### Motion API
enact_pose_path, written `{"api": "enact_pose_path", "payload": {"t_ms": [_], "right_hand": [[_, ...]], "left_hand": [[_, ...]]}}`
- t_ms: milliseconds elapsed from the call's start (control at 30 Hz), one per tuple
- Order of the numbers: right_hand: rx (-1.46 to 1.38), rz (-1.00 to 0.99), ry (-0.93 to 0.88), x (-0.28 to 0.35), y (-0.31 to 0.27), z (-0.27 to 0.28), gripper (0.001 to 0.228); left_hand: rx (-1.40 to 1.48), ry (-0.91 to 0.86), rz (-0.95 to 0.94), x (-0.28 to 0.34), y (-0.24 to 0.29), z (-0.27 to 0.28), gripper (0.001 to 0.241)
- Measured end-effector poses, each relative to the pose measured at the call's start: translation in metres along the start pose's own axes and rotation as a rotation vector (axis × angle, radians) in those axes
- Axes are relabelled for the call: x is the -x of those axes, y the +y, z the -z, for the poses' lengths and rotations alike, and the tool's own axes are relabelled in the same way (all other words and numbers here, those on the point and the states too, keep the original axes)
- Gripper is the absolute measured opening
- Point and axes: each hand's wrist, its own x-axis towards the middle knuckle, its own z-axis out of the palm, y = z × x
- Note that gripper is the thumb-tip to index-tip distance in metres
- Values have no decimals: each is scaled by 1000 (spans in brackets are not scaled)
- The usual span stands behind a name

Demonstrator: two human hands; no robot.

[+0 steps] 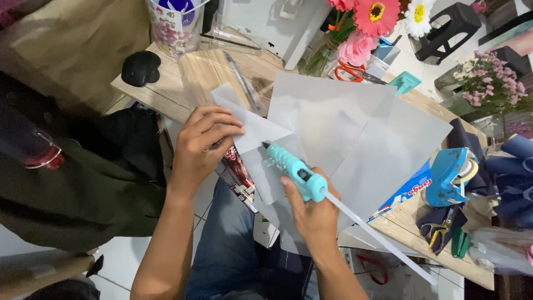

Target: The person cuts a sheet of translucent paper using scissors, then folds and glues it around a stack of snack packets using a hot glue gun. The person repeats the process with another sheet of paper, folding and securing the edges to create a wrapped package.

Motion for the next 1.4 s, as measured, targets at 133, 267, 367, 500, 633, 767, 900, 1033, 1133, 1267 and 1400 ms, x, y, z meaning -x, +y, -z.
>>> {"api": "enact_pose_path", "payload": {"t_ms": [133, 267, 367, 500, 633, 767, 900, 1033, 1133, 1267, 1400], "right_hand": [[77, -77, 36, -4, 5, 6, 42], [154, -7, 105, -5, 7, 12, 43], [198, -37, 134, 3, 24, 9, 45], [194, -130, 121, 13, 41, 6, 41], [227, -282, 37, 3, 17, 5, 49], [92, -199, 19, 6, -1, -8, 36], [58, -77, -45, 9, -14, -13, 39], [3, -67, -60, 9, -24, -17, 48], [-17, -29, -88, 12, -23, -14, 47], [-86, -194, -21, 23, -7, 13, 35], [289, -510, 451, 63, 69, 56, 56]], "left_hand": [[25, 4, -8, 0, -2, -4, 17], [51, 124, 35, 2, -5, -8, 25], [48, 126, 28, 2, -7, -8, 26], [62, 105, 41, 2, -7, -7, 27], [0, -2, 9, 2, -4, -2, 17], [-10, -13, 6, -1, -2, 2, 14], [-24, -23, 9, 2, -2, 3, 17], [-9, -20, 0, -2, -1, 4, 16], [0, -17, -4, -2, -1, 3, 15], [18, -18, 42, -5, -4, -3, 15], [-22, -38, -6, -17, -40, -27, 8]]}}
